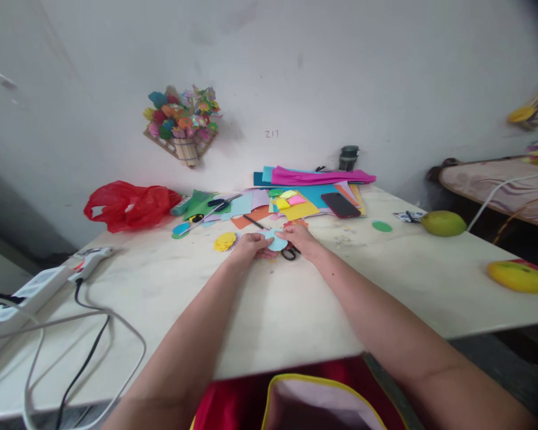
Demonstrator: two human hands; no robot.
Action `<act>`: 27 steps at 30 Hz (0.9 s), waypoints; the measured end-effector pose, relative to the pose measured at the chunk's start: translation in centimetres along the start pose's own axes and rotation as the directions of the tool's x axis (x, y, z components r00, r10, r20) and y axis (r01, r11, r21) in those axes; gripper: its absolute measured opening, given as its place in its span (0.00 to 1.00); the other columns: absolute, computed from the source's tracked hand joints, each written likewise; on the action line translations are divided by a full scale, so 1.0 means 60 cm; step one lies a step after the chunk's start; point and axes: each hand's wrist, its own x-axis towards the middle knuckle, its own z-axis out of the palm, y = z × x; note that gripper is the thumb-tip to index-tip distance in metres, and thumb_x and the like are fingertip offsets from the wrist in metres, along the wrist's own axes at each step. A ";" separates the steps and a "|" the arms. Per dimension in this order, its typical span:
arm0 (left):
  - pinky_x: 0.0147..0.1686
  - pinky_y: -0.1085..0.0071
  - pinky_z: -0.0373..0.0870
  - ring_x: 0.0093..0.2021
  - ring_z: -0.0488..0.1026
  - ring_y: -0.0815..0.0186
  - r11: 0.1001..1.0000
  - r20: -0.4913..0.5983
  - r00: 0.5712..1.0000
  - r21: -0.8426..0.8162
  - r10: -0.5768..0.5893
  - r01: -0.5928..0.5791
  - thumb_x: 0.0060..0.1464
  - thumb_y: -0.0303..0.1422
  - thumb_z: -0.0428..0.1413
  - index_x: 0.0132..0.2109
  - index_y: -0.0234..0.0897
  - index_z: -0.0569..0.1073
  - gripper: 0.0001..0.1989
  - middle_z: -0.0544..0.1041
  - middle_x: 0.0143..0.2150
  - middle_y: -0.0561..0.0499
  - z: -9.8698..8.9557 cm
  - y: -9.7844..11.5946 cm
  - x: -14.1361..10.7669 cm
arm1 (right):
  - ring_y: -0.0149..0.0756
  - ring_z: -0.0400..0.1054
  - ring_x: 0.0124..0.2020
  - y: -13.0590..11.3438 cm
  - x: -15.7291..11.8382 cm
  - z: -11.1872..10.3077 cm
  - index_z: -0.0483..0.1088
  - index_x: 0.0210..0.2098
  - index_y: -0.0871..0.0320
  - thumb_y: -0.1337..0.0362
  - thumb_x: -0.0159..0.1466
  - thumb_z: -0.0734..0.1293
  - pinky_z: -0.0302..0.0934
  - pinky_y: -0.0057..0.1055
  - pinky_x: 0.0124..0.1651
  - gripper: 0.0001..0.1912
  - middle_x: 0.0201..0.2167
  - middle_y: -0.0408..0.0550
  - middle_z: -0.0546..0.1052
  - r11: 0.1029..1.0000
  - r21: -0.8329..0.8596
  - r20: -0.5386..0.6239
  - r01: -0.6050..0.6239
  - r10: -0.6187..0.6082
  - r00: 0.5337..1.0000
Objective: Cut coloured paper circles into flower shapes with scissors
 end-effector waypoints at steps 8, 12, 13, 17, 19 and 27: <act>0.29 0.70 0.72 0.26 0.77 0.62 0.999 -0.053 0.998 0.016 0.042 -0.041 0.36 0.39 0.65 0.23 0.36 0.65 0.18 0.75 0.20 0.51 0.001 0.000 0.001 | 0.26 0.59 0.19 0.011 0.008 0.005 0.65 0.21 0.59 0.53 0.41 0.73 0.53 0.23 0.19 0.19 0.17 0.39 0.67 0.999 -0.010 -0.022 0.039 -0.039 0.999; 0.27 0.71 0.72 0.25 0.76 0.63 0.998 -0.097 0.993 0.019 0.060 -0.058 0.34 0.40 0.66 0.22 0.36 0.64 0.19 0.74 0.19 0.52 0.006 0.001 0.002 | 0.26 0.56 0.18 0.014 0.012 0.006 0.61 0.17 0.58 0.51 0.44 0.71 0.53 0.25 0.20 0.19 0.14 0.37 0.61 0.995 -0.053 -0.052 0.082 -0.085 0.995; 0.26 0.71 0.71 0.24 0.76 0.63 0.998 -0.106 0.993 0.020 0.059 -0.057 0.34 0.40 0.66 0.22 0.36 0.64 0.19 0.74 0.19 0.52 0.007 0.001 0.002 | 0.26 0.55 0.17 0.014 0.012 0.006 0.60 0.16 0.58 0.50 0.45 0.70 0.51 0.25 0.19 0.20 0.14 0.37 0.59 0.991 -0.083 -0.060 0.103 -0.109 0.992; 0.25 0.71 0.71 0.24 0.76 0.63 0.998 -0.127 0.990 0.022 0.064 -0.061 0.32 0.40 0.67 0.23 0.36 0.64 0.20 0.75 0.20 0.52 0.013 0.006 0.002 | 0.26 0.53 0.17 0.007 0.010 0.004 0.60 0.14 0.58 0.49 0.50 0.66 0.49 0.25 0.19 0.21 0.12 0.38 0.57 0.963 -0.194 -0.131 0.186 -0.213 0.968; 0.24 0.71 0.72 0.24 0.76 0.63 0.996 -0.156 0.984 0.034 0.087 -0.082 0.33 0.40 0.67 0.23 0.36 0.64 0.19 0.74 0.20 0.52 0.011 0.009 0.003 | 0.28 0.56 0.19 0.001 0.011 -0.003 0.63 0.16 0.59 0.48 0.50 0.65 0.52 0.26 0.21 0.20 0.14 0.39 0.60 0.965 -0.175 -0.199 0.195 -0.228 0.953; 0.26 0.73 0.73 0.22 0.75 0.65 0.975 -0.352 0.911 0.028 0.216 -0.220 0.39 0.40 0.64 0.26 0.33 0.69 0.16 0.74 0.19 0.51 -0.029 0.021 0.006 | 0.31 0.62 0.21 -0.008 0.032 -0.120 0.70 0.25 0.61 0.54 0.50 0.66 0.58 0.26 0.22 0.15 0.19 0.45 0.70 0.986 -0.157 -0.557 0.064 -0.142 0.818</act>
